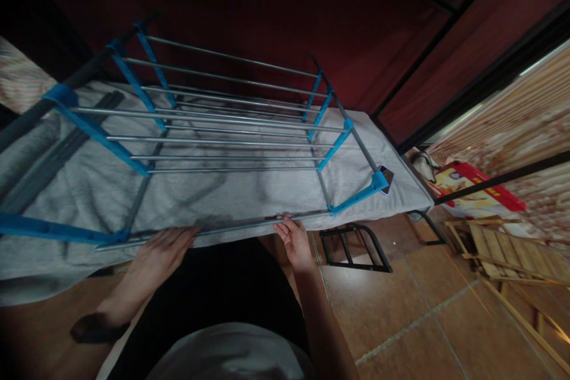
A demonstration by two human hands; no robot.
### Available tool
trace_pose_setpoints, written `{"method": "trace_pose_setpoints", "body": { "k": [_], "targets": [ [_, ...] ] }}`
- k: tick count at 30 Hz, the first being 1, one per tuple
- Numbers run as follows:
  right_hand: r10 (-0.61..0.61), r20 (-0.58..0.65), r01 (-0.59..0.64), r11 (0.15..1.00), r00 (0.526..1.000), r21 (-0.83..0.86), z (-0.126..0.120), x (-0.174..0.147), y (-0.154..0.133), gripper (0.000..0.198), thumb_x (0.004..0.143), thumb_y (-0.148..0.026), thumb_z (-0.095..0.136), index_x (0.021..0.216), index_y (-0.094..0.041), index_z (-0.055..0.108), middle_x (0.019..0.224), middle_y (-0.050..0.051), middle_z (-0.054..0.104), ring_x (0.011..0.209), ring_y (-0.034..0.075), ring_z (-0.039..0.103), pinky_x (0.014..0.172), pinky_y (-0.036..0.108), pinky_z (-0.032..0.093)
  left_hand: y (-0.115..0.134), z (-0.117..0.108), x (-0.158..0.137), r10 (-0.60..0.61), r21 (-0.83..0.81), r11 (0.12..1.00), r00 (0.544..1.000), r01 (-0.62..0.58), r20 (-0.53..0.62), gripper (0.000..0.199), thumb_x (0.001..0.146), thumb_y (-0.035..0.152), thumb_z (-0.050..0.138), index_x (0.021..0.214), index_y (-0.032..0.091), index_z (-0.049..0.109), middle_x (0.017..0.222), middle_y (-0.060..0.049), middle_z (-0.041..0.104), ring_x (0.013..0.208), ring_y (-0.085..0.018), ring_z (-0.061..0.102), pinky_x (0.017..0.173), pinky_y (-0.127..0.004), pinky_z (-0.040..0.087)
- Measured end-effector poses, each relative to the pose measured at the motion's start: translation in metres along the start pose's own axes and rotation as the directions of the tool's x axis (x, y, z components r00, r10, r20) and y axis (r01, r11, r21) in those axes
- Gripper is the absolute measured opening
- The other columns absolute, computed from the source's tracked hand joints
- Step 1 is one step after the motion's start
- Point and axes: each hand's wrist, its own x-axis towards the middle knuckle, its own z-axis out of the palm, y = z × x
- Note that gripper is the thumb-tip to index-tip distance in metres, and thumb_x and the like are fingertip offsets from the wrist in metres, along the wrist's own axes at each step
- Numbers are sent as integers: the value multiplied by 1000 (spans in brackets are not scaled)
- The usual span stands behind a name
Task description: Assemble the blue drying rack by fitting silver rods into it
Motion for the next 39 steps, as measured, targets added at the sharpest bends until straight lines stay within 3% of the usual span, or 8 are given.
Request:
{"method": "trace_pose_setpoints", "body": {
  "k": [14, 26, 31, 39],
  "targets": [
    [22, -49, -20, 999, 999, 28, 2, -2, -1, 27, 65, -25, 86, 77, -20, 62, 81, 0, 72, 80, 15, 69, 95, 37, 56, 1, 1, -2, 20, 15, 1000, 999, -19, -29, 37, 95, 17, 39, 122, 14, 64, 112, -13, 72, 101, -27, 66, 93, -44, 50],
    [24, 21, -23, 1000, 999, -16, -2, -2, 0, 25, 67, -23, 82, 85, -22, 65, 93, 1, 75, 93, 16, 71, 97, 36, 55, 6, 2, -3, -26, -15, 1000, 1000, 26, -14, 37, 94, 14, 40, 122, 15, 63, 112, -12, 71, 101, -26, 66, 94, -43, 49],
    [15, 4, -14, 998, 1000, -57, -7, -2, 3, 25, 66, -25, 84, 83, -22, 66, 94, 2, 74, 97, 18, 71, 102, 41, 53, 14, -1, -3, -71, -19, 997, 997, 71, 19, 40, 90, 8, 40, 121, 17, 64, 112, -12, 71, 101, -24, 66, 97, -43, 49],
    [50, -65, -55, 995, 997, -82, -16, 5, 9, 24, 66, -27, 87, 80, -21, 69, 89, 1, 74, 89, 16, 71, 99, 38, 55, 19, -5, -8, -99, -22, 995, 991, 101, 90, 42, 92, 7, 39, 127, 17, 60, 117, -11, 69, 109, -22, 64, 103, -41, 45]
  ]
}}
